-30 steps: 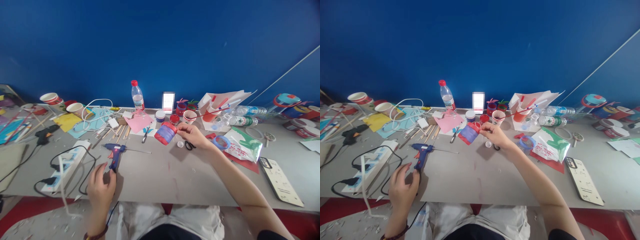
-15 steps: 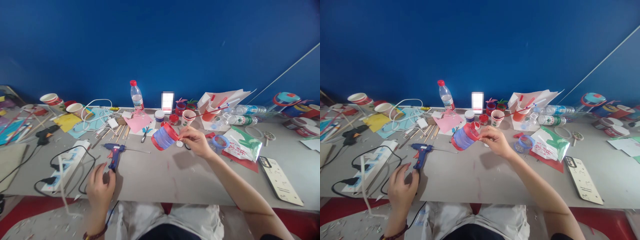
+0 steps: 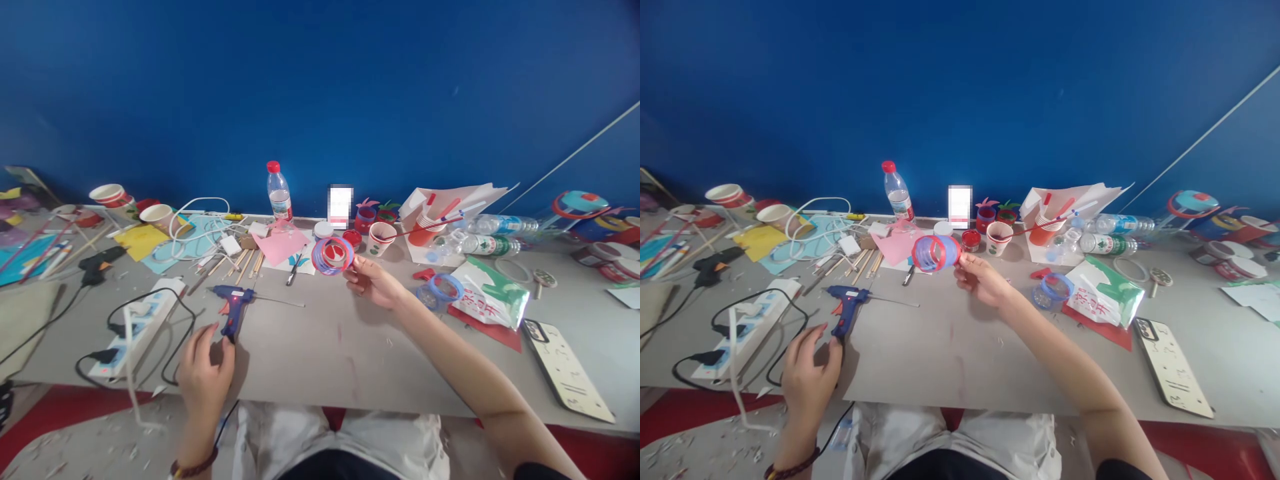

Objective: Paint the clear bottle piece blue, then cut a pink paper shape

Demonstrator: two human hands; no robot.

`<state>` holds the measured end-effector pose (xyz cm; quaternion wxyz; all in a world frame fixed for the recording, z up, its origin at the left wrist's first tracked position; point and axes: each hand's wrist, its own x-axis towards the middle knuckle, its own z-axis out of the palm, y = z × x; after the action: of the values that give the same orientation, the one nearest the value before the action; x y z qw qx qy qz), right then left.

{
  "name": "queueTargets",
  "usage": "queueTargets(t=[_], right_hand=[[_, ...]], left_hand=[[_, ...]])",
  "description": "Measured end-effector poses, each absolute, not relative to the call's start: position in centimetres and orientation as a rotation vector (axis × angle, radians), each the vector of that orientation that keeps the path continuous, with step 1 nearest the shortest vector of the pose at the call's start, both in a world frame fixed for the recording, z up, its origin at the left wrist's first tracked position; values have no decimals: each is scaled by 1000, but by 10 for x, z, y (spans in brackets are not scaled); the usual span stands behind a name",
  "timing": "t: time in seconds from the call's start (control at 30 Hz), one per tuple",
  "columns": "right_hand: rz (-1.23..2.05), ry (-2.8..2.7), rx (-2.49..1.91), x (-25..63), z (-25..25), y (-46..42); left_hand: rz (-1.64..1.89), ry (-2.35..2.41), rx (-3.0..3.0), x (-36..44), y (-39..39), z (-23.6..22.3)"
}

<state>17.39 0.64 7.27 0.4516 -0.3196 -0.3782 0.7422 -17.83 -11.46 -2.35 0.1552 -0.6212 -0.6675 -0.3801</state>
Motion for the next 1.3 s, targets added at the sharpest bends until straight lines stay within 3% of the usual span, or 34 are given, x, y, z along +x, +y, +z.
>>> queueTargets(t=[0.17, 0.27, 0.53, 0.67, 1.1, 1.3], right_hand=[[1910, -888, -715, 170, 71, -2], [1790, -1016, -798, 173, 67, 1], [455, -2085, -1194, 175, 55, 44], [131, -2413, -1315, 160, 54, 60], [111, -2544, -1440, 155, 64, 63], [357, -2362, -1355, 157, 65, 56]], left_hand=[[-1080, -1876, -1783, -177, -115, -21], [-1083, -1886, -1779, -176, -115, -21], [-1088, -1924, -1787, -174, -115, -19], [-1088, -1903, -1791, -174, -116, -17], [-1142, -1920, -1766, -176, -115, -24], [-1121, -1956, -1766, -173, -117, -17]])
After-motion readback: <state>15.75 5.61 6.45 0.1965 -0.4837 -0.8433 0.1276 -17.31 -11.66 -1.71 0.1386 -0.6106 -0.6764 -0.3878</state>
